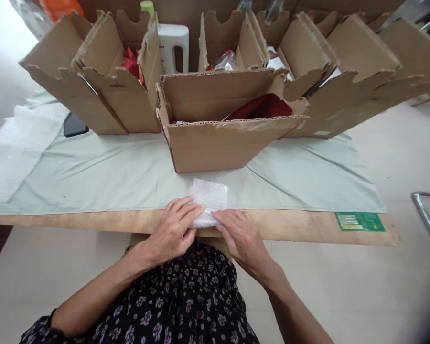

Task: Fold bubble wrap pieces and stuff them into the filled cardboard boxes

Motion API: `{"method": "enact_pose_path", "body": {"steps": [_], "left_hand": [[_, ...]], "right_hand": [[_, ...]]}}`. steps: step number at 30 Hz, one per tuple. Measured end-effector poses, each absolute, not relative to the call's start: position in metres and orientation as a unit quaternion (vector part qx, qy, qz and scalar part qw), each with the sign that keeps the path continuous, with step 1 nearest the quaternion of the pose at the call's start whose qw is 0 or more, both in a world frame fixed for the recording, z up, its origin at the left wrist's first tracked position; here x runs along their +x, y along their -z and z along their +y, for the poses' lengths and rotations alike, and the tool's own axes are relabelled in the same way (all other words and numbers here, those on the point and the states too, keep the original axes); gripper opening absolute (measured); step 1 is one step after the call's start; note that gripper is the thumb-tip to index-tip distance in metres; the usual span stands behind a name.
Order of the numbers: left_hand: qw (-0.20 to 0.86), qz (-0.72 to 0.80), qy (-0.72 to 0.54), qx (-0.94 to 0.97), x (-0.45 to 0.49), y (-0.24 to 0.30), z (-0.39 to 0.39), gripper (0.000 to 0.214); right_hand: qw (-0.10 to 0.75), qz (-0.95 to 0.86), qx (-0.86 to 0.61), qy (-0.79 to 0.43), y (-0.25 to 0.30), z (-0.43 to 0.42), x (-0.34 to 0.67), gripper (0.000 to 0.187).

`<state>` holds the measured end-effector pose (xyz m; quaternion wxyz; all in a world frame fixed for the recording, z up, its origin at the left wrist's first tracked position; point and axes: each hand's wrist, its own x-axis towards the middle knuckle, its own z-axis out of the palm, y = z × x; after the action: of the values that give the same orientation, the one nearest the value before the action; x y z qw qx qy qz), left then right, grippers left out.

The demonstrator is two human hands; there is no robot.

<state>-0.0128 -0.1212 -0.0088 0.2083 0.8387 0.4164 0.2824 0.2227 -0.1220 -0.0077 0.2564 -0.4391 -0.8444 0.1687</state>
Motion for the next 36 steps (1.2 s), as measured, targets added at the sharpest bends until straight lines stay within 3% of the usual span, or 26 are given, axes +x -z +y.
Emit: {"method": "enact_pose_path", "body": {"steps": [4, 7, 10, 13, 16, 22, 25, 27, 31, 32, 36], "left_hand": [[0.305, 0.478, -0.272, 0.777, -0.013, 0.001, -0.109, 0.044], [0.353, 0.556, -0.234, 0.715, -0.008, -0.001, -0.101, 0.042], [0.316, 0.6, -0.233, 0.697, 0.0, 0.003, -0.096, 0.041], [0.241, 0.605, -0.238, 0.721, 0.004, 0.009, -0.094, 0.039], [0.223, 0.617, -0.244, 0.714, 0.002, 0.012, -0.098, 0.042], [0.416, 0.589, -0.316, 0.617, -0.016, 0.004, -0.11, 0.08], [0.538, 0.549, -0.306, 0.562, -0.018, -0.005, -0.113, 0.078], [0.553, 0.536, -0.326, 0.548, -0.016, -0.01, -0.114, 0.064], [0.494, 0.524, -0.415, 0.555, -0.005, -0.012, -0.114, 0.047], [0.482, 0.524, -0.427, 0.558, -0.002, -0.012, -0.113, 0.044], [0.451, 0.499, -0.443, 0.593, 0.0, -0.011, -0.109, 0.039]], "right_hand": [[0.259, -0.804, -0.464, -0.268, -0.001, -0.112, 0.224, 0.029], [0.274, -0.777, -0.51, -0.247, 0.005, -0.1, 0.222, 0.031], [0.269, -0.789, -0.525, -0.171, 0.014, -0.083, 0.22, 0.039], [0.209, -0.817, -0.518, -0.146, 0.018, -0.068, 0.218, 0.048], [0.198, -0.832, -0.491, -0.166, 0.018, -0.063, 0.215, 0.032], [0.29, -0.785, -0.462, -0.293, 0.005, -0.082, 0.211, 0.011], [0.329, -0.764, -0.436, -0.344, -0.002, -0.093, 0.214, 0.012], [0.358, -0.719, -0.448, -0.393, -0.003, -0.098, 0.221, 0.026], [0.385, -0.614, -0.456, -0.516, -0.004, -0.103, 0.236, 0.088], [0.386, -0.603, -0.456, -0.529, -0.006, -0.103, 0.238, 0.09], [0.376, -0.622, -0.47, -0.5, -0.03, -0.092, 0.242, 0.037]]}}
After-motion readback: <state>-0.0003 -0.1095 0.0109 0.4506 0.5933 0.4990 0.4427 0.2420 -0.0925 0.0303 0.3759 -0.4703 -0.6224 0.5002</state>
